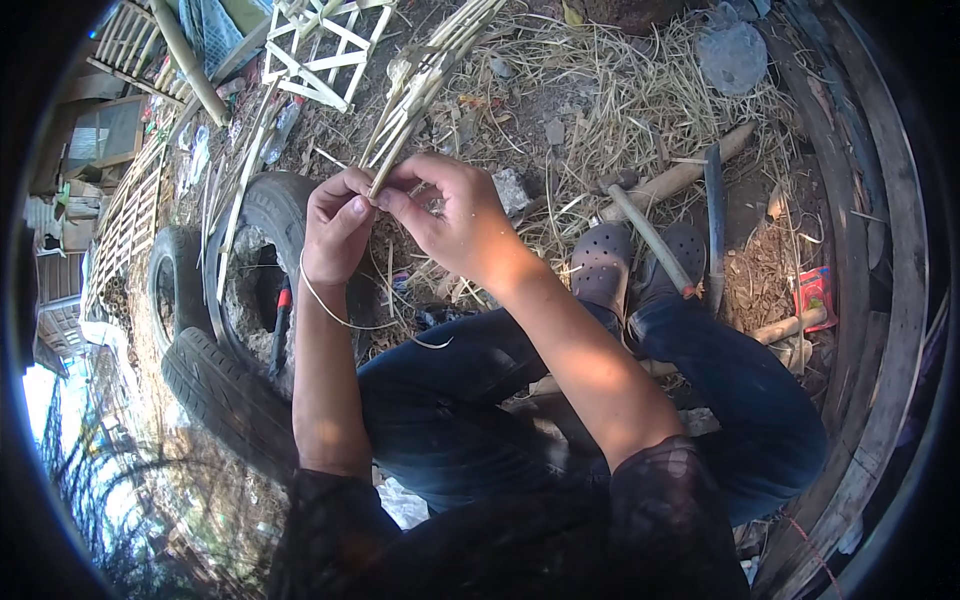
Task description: The person assembles a bamboo grid structure by hand, using a hammer to secure bamboo strips with small pegs or nails and tying sections together with thin wire.
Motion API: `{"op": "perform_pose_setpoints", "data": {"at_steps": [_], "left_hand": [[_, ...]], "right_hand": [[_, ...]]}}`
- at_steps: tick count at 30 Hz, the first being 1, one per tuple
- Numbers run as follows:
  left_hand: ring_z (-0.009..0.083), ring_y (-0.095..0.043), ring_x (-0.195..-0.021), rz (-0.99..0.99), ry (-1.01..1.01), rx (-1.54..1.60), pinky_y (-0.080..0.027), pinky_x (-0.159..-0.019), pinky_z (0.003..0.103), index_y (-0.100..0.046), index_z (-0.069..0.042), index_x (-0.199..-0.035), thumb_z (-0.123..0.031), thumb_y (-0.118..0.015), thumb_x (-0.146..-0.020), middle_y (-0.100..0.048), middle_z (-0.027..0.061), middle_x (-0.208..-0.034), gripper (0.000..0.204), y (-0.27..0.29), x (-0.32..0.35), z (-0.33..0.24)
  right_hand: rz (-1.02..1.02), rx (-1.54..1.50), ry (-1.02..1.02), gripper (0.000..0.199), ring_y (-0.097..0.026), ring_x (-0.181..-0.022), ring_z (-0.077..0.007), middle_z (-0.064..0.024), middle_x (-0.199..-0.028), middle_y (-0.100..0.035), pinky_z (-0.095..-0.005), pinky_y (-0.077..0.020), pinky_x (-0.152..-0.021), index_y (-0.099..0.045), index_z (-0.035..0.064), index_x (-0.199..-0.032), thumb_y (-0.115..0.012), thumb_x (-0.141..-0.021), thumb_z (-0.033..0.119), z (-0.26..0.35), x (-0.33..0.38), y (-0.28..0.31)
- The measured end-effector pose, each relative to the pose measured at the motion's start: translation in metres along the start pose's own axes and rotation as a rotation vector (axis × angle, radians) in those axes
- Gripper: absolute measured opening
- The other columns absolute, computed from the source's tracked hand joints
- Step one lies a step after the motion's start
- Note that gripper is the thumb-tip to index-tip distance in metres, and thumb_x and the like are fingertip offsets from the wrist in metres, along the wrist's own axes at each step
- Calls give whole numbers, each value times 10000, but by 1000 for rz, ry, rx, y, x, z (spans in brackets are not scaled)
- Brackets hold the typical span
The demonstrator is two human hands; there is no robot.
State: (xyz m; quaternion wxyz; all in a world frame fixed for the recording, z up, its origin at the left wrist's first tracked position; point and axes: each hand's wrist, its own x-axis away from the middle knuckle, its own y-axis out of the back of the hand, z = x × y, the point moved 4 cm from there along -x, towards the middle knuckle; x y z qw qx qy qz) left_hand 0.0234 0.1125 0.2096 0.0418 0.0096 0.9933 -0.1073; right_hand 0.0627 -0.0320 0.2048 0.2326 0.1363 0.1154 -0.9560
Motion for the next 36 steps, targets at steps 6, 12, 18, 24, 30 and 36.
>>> {"op": "perform_pose_setpoints", "data": {"at_steps": [6, 12, 18, 24, 30, 36], "left_hand": [[92, -559, -772, 61, 77, -50, -437, -743, 248, -603, -23, -788, -136, -714, -781, -611, 22, -780, 158, -4, -1, 3], [54, -540, -702, -37, 99, -168, -423, -633, 190, -548, -39, -746, -107, -741, -766, -598, 8, -744, 205, -10, 1, 0], [47, -523, -673, -115, 57, -171, -414, -616, 191, -549, -41, -741, -100, -728, -772, -582, -8, -716, 191, -17, 0, -5], [55, -537, -706, -124, -7, -291, -425, -638, 196, -544, -38, -765, -96, -715, -775, -592, 5, -751, 181, -8, 3, -8], [33, -484, -667, -136, -40, -348, -383, -579, 191, -547, -37, -769, -95, -704, -801, -560, -22, -714, 170, -18, 1, -12], [49, -490, -665, -108, -109, -555, -403, -598, 219, -586, -26, -753, -151, -750, -755, -565, -19, -671, 207, -8, 3, -16]], "right_hand": [[54, 142, 39, 133, -663, -724, -201, -107, -784, -659, -296, -519, -645, -653, 15, -869, -679, -808, 130, 1, 0, 8], [-4, 472, 388, 145, -616, -632, -257, -82, -710, -612, -336, -501, -568, -662, 44, -893, -679, -755, 83, 7, 0, 10], [4, 751, 633, 142, -603, -607, -208, -33, -683, -580, -324, -485, -524, -620, 58, -825, -689, -701, 53, 16, -3, 10], [-41, 741, 563, 121, -595, -598, -215, -32, -665, -574, -324, -463, -506, -572, 70, -749, -680, -699, 54, 15, -4, 1], [-74, 827, 574, 127, -583, -585, -225, -48, -644, -555, -336, -445, -499, -552, 70, -725, -678, -707, 65, 21, 1, 2], [48, 480, 279, 117, -625, -616, -232, -81, -704, -595, -325, -477, -551, -581, 40, -845, -642, -803, 130, 13, 3, -3]]}}
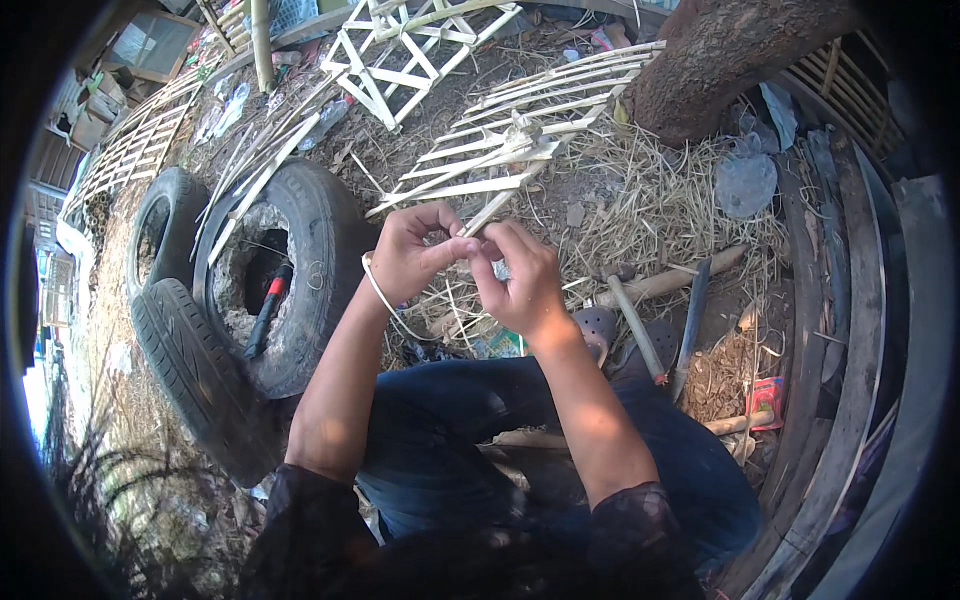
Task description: The person assembles a bamboo grid structure by hand, using a hammer to secure bamboo strips with small pegs or nails and tying sections together with thin wire.
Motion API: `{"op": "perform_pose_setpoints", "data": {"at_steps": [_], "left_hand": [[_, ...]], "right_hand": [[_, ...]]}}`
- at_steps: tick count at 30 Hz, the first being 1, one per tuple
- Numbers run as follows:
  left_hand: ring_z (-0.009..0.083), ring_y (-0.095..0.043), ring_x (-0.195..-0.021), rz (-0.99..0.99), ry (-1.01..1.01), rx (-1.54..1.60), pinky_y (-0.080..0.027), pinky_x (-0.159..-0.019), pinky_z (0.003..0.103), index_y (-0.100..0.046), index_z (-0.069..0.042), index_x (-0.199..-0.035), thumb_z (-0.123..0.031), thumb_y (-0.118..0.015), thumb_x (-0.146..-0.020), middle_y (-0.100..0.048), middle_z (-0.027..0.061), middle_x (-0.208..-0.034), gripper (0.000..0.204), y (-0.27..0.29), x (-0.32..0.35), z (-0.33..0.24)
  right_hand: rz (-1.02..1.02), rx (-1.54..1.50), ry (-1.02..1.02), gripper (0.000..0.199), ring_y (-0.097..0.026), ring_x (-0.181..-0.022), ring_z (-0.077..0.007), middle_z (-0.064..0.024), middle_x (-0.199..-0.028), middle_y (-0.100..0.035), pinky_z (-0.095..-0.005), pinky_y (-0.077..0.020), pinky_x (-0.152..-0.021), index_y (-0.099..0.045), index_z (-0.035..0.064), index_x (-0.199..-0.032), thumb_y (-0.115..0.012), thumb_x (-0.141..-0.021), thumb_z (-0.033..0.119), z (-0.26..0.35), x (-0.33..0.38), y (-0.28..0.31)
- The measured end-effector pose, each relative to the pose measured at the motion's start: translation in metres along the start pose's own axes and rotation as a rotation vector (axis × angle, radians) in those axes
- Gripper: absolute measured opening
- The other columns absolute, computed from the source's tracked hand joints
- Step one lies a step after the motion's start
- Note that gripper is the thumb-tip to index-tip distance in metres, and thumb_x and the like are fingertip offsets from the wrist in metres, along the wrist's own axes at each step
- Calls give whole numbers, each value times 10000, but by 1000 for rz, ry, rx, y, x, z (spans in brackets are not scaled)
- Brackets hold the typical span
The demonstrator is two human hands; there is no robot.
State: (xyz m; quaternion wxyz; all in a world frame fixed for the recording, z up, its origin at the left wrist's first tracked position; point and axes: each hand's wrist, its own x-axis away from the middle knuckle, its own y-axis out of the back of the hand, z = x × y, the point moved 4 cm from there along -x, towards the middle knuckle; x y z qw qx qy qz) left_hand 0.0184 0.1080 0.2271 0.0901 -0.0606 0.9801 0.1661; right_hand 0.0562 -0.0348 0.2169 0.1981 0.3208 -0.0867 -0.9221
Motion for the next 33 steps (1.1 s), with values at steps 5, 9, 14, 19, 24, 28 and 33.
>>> {"op": "perform_pose_setpoints", "data": {"at_steps": [5, 9, 14, 19, 24, 28, 33], "left_hand": [[62, -501, -683, 107, -10, 73, -408, -621, 235, -601, -20, -777, -278, -716, -784, -578, 2, -699, 282, -1, -2, 1], [124, -513, -733, 230, 88, 365, -409, -731, 277, -599, 2, -781, -521, -393, -927, -559, 45, -715, 580, -1, 1, 11], [141, -512, -655, 188, 309, 394, -406, -656, 273, -628, -2, -776, -444, -241, -990, -564, 52, -659, 625, -7, -3, 28], [150, -513, -671, 203, 321, 400, -418, -713, 285, -602, 16, -805, -441, -258, -990, -534, 60, -662, 601, -13, -6, 26], [124, -514, -685, 191, 339, 397, -418, -704, 276, -625, 13, -848, -395, -301, -992, -551, 47, -696, 541, -14, -6, 36], [113, -519, -723, 205, 311, 348, -420, -710, 275, -644, 3, -899, -348, -359, -982, -572, 39, -733, 460, -14, -6, 36], [126, -558, -829, 241, 301, 399, -432, -739, 279, -662, -9, -940, -304, -401, -964, -627, 49, -831, 395, -14, -4, 36]], "right_hand": [[113, -85, -95, 179, -661, -686, -226, -112, -745, -629, -313, -493, -600, -581, 33, -937, -622, -852, 186, -11, 6, 1], [95, -208, -135, 160, -669, -706, -214, -106, -764, -644, -301, -508, -639, -593, 30, -929, -635, -851, 163, -19, 13, -4], [140, -130, -124, 152, -669, -717, -189, -103, -799, -659, -293, -516, -659, -601, 23, -921, -622, -862, 161, -18, 20, -5], [116, -127, -187, 156, -661, -706, -176, -108, -778, -659, -291, -518, -646, -600, 15, -929, -567, -903, 166, -16, 20, -2], [75, -263, -297, 254, -633, -694, -143, -110, -830, -660, -258, -512, -638, -582, -39, -914, -473, -952, 188, -16, 29, -9], [71, -398, -430, 290, -642, -709, -171, -152, -876, -654, -270, -522, -646, -560, -41, -939, -441, -969, 222, -12, 37, -16], [65, -710, -575, 273, -654, -735, -188, -187, -931, -647, -278, -532, -665, -543, -26, -989, -453, -966, 231, -13, 46, -13]]}}
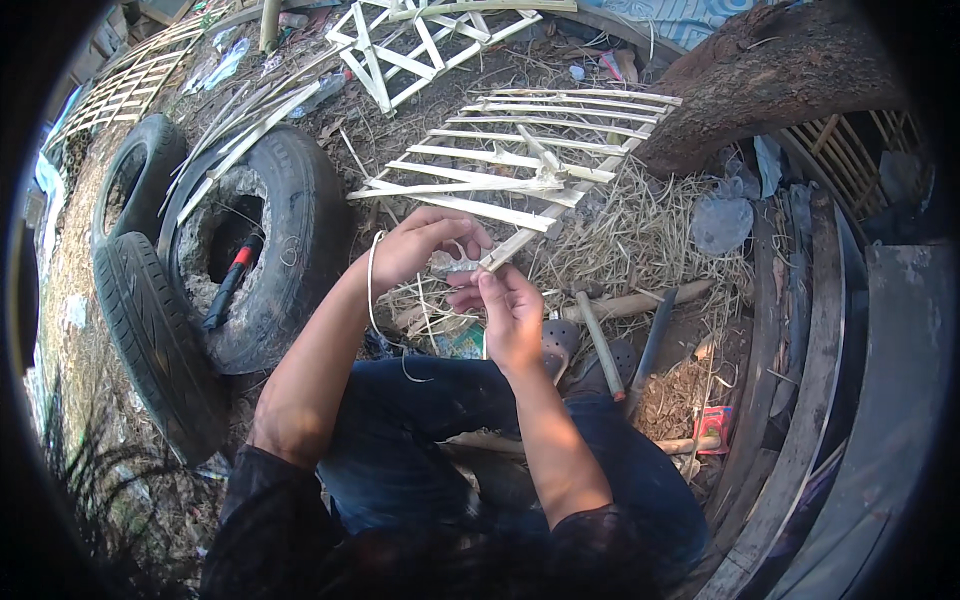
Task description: The person assembles a bamboo grid structure by hand, using a hammer to secure bamboo strips with small pegs or nails and tying sections together with thin wire.
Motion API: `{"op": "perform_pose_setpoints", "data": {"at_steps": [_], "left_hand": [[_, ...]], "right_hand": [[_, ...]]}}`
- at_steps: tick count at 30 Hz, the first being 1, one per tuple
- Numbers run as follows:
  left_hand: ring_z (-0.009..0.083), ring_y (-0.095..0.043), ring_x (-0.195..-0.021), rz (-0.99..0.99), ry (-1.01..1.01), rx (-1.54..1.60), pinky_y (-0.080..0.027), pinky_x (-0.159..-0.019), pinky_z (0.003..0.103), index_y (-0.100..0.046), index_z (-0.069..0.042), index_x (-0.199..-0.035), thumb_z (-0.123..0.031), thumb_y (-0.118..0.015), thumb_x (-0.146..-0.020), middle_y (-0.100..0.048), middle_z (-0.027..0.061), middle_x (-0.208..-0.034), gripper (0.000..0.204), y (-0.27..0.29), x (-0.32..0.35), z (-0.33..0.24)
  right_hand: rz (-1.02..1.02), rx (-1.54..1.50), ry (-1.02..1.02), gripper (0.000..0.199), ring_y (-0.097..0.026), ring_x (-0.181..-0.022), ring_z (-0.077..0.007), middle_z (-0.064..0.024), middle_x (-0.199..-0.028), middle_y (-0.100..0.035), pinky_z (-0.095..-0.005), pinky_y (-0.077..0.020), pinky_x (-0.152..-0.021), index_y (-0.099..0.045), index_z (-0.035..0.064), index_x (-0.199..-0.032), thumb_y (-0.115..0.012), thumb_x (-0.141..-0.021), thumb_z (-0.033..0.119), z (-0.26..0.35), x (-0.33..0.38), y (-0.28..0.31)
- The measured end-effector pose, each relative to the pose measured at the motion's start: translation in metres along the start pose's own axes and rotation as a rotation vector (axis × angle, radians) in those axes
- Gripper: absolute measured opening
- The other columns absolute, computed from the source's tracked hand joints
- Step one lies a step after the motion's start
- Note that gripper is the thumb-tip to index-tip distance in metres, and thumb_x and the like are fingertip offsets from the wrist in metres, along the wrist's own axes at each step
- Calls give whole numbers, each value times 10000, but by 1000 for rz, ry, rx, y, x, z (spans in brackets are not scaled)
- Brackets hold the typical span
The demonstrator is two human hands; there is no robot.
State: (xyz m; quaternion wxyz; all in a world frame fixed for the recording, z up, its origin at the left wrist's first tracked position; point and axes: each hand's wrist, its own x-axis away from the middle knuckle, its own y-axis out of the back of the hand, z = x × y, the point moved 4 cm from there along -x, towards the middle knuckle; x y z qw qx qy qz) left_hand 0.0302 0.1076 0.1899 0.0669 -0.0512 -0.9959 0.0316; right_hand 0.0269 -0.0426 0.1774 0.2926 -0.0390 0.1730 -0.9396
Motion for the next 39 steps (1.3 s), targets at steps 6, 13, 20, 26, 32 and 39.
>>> {"op": "perform_pose_setpoints", "data": {"at_steps": [6, 13, 20, 26, 32, 39], "left_hand": [[146, -576, -902, 72, 42, -29, -442, -785, 289, -662, -12, -1008, -274, -408, -954, -653, 67, -921, 369, -13, -5, 5], [134, -569, -931, 193, 41, -59, -444, -815, 289, -653, -27, -1054, -161, -440, -898, -648, 70, -984, 297, -25, -5, 4], [186, -571, -929, 121, 116, -55, -404, -891, 319, -642, -9, -1025, -243, -401, -925, -634, 101, -1003, 351, -36, -10, 12], [178, -570, -846, 171, 281, 79, -406, -882, 324, -625, 1, -939, -360, -348, -973, -623, 119, -862, 456, -48, -18, 24], [126, -569, -676, 121, 398, 192, -471, -721, 288, -610, -12, -882, -437, -406, -950, -610, 72, -754, 476, -57, -33, 31], [88, -538, -573, 194, 320, 210, -468, -531, 234, -610, -20, -774, -491, -483, -916, -591, 58, -676, 508, -62, -31, 27]], "right_hand": [[23, -343, -141, 188, -664, -766, -270, -213, -920, -639, -372, -545, -682, -521, 13, -960, -391, -948, 149, -15, 9, 24], [105, -591, -250, 180, -656, -766, -272, -156, -873, -639, -398, -539, -662, -479, 70, -933, -395, -954, 227, -24, 14, 23], [143, -876, -350, 235, -630, -771, -289, -112, -840, -626, -440, -505, -651, -448, 114, -879, -388, -953, 328, -36, 19, 22], [220, -1005, -358, 291, -634, -785, -313, -124, -843, -633, -454, -515, -672, -456, 107, -801, -443, -925, 370, -44, 18, 16], [222, -1177, -291, 325, -584, -742, -256, -80, -758, -594, -386, -468, -648, -446, 111, -684, -498, -898, 351, -47, 15, 8], [203, -1085, -266, 316, -481, -604, -185, -40, -627, -487, -330, -393, -589, -428, 124, -637, -531, -875, 304, -43, 12, 6]]}}
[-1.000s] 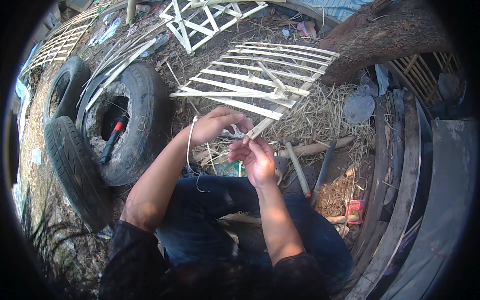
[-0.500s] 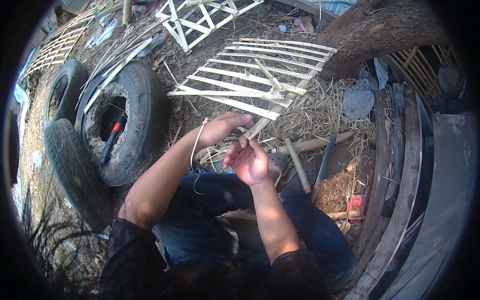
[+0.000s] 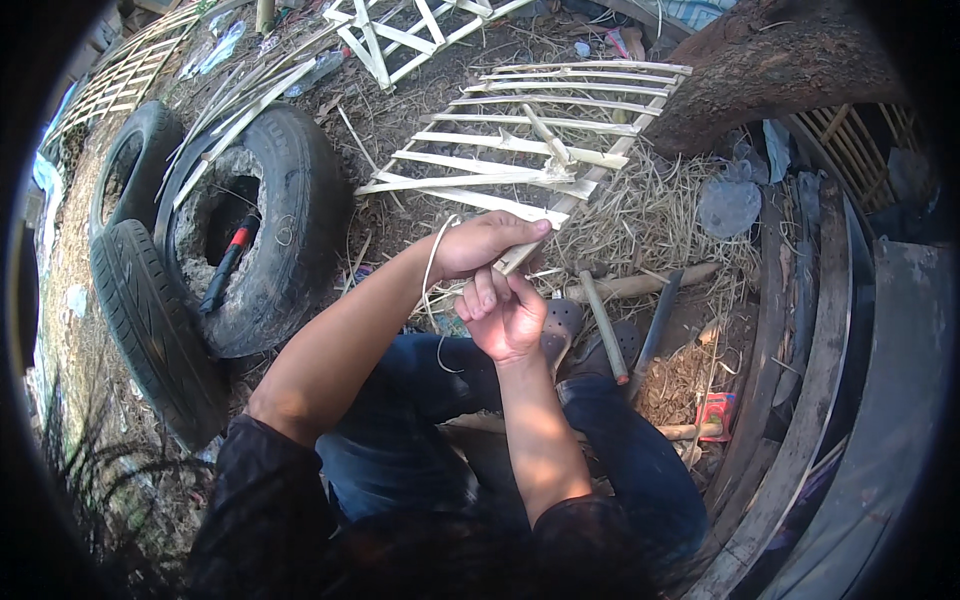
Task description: The person assembles a bamboo grid structure by hand, using a hammer to secure bamboo strips with small pegs or nails and tying sections together with thin wire.
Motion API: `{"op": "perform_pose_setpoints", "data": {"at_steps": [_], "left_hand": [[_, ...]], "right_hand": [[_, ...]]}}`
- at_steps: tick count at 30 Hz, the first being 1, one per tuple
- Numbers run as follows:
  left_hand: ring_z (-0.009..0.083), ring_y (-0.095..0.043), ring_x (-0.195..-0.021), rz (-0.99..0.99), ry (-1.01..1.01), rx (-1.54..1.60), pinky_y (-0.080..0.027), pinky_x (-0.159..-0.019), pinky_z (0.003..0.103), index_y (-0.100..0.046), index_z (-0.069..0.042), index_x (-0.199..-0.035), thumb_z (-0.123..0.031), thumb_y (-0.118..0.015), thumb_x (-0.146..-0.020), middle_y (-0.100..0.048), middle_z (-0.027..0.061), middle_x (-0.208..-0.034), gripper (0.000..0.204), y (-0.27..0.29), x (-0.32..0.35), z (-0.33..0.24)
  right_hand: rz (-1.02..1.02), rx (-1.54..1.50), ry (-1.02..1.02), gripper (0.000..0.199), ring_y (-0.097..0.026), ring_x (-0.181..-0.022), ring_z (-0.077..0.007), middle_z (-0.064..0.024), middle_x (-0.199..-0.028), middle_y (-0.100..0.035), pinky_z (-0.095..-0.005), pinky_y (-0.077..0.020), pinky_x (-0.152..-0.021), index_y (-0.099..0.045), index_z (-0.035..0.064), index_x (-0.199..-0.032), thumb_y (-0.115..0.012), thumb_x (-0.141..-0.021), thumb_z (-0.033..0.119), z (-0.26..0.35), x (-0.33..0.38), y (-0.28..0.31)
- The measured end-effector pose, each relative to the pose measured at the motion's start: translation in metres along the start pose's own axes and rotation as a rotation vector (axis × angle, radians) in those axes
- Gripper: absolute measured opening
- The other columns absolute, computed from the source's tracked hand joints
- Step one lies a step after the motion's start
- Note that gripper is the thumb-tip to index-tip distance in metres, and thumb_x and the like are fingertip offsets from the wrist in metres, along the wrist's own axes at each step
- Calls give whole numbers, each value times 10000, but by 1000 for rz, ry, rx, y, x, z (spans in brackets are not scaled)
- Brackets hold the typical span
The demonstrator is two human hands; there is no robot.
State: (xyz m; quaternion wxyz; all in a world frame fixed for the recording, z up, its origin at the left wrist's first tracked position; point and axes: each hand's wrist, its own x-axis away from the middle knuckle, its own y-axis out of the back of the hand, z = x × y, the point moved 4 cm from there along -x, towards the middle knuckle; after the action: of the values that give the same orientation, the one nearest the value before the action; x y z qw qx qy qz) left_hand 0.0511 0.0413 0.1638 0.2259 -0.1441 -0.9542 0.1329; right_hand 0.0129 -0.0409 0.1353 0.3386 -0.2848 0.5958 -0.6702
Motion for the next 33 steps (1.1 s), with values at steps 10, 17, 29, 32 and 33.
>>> {"op": "perform_pose_setpoints", "data": {"at_steps": [10, 17, 29, 32, 33], "left_hand": [[70, -510, -570, 54, -20, -117, -448, -530, 237, -620, -58, -708, -497, -484, -918, -564, 10, -612, 505, -4, 0, 5], [67, -543, -632, 115, -112, -89, -463, -621, 245, -640, -26, -749, -428, -485, -940, -607, 20, -670, 472, -9, 1, 4], [54, -548, -640, 115, -92, -62, -460, -599, 225, -643, -37, -750, -420, -482, -943, -616, 15, -675, 458, -11, 0, 7], [44, -498, -595, 55, -120, -57, -424, -551, 227, -625, -52, -712, -434, -494, -935, -573, -11, -630, 461, -15, -3, 7], [41, -475, -580, 38, -117, -86, -407, -534, 230, -617, -59, -699, -440, -498, -932, -554, -20, -615, 462, -11, -3, 8]], "right_hand": [[-64, 4, -90, 448, -446, -505, -211, -34, -521, -409, -334, -367, -573, -351, 160, -604, -379, -926, 470, 3, 13, -11], [-172, 332, -209, 467, -478, -471, -185, -11, -468, -400, -335, -409, -581, -331, 181, -579, -374, -950, 462, 30, 26, -1], [-219, 794, -282, 291, -463, -491, -142, -3, -558, -407, -328, -448, -597, -422, 95, -657, -400, -913, 232, 51, 27, -16], [-315, 1025, -179, 279, -456, -476, -128, -7, -533, -395, -304, -441, -552, -447, 65, -647, -416, -906, 162, 56, 29, -21], [-348, 1069, -164, 284, -456, -468, -128, -8, -525, -396, -300, -438, -541, -451, 64, -640, -415, -907, 155, 55, 29, -24]]}}
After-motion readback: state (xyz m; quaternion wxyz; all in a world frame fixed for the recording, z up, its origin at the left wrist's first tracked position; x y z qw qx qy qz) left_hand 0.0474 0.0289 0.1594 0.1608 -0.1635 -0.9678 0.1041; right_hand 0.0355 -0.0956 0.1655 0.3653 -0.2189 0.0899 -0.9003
